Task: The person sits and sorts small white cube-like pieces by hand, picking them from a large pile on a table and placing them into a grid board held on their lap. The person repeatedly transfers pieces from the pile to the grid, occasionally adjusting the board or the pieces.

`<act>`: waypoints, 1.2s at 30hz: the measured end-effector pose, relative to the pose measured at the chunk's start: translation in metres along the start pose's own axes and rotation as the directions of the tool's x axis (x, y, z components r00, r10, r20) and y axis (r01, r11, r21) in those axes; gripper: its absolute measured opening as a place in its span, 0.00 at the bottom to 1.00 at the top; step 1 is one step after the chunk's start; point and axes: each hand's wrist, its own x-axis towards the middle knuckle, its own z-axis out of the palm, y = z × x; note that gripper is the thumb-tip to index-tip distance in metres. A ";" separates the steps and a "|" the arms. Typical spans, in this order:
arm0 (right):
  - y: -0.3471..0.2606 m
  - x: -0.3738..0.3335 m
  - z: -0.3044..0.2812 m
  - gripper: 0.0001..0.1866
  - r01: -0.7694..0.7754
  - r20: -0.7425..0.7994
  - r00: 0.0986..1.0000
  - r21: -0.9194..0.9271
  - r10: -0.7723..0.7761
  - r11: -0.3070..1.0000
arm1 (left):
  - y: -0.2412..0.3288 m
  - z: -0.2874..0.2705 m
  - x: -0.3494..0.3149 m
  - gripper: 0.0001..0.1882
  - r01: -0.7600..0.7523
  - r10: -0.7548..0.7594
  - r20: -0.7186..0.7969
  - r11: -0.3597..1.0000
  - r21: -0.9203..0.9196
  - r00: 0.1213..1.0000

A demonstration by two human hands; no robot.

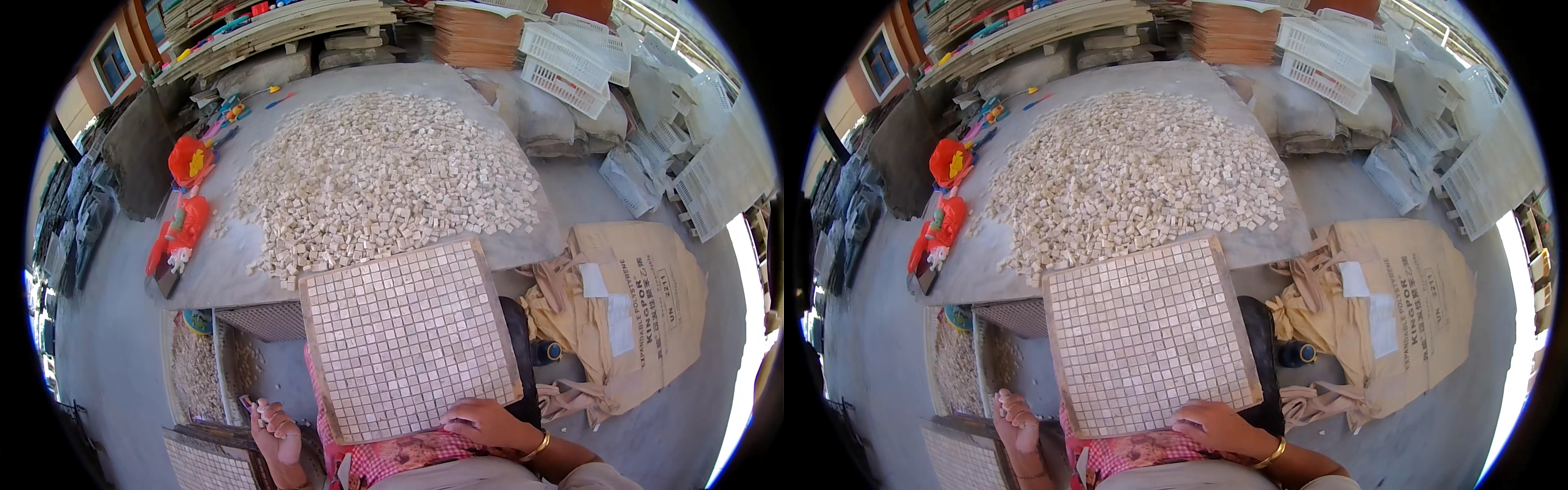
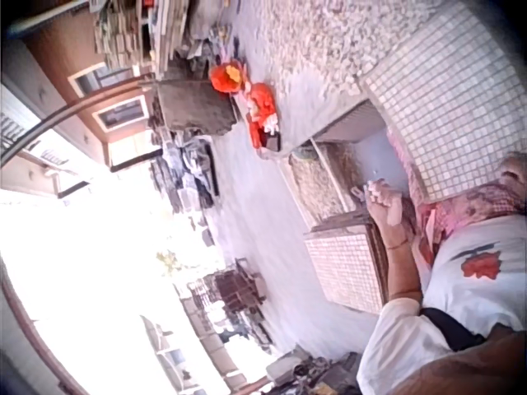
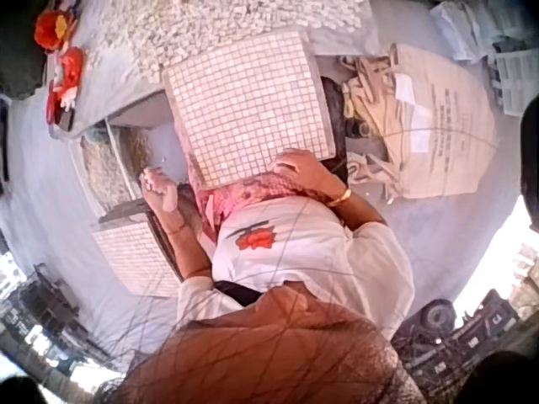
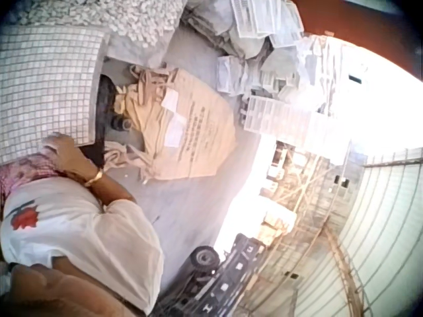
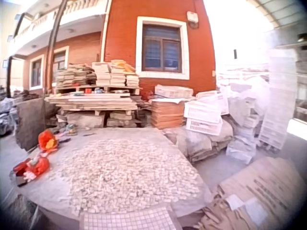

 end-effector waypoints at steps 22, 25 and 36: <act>0.014 -0.023 -0.040 0.04 -0.068 -0.425 0.903 -0.014 0.056 0.998 | -0.119 0.198 0.268 0.36 -0.199 0.342 0.125 0.190 0.962 0.931; 0.017 -0.026 -0.043 0.04 -0.098 -0.454 0.888 -0.021 0.078 0.995 | -0.146 0.158 0.286 0.38 -0.462 -0.038 0.614 -0.696 0.550 0.789; 0.040 -0.017 -0.067 0.03 -0.123 -0.424 0.900 -0.035 0.097 0.992 | -0.201 0.031 0.199 0.49 -0.468 -0.442 0.252 -0.882 0.054 0.861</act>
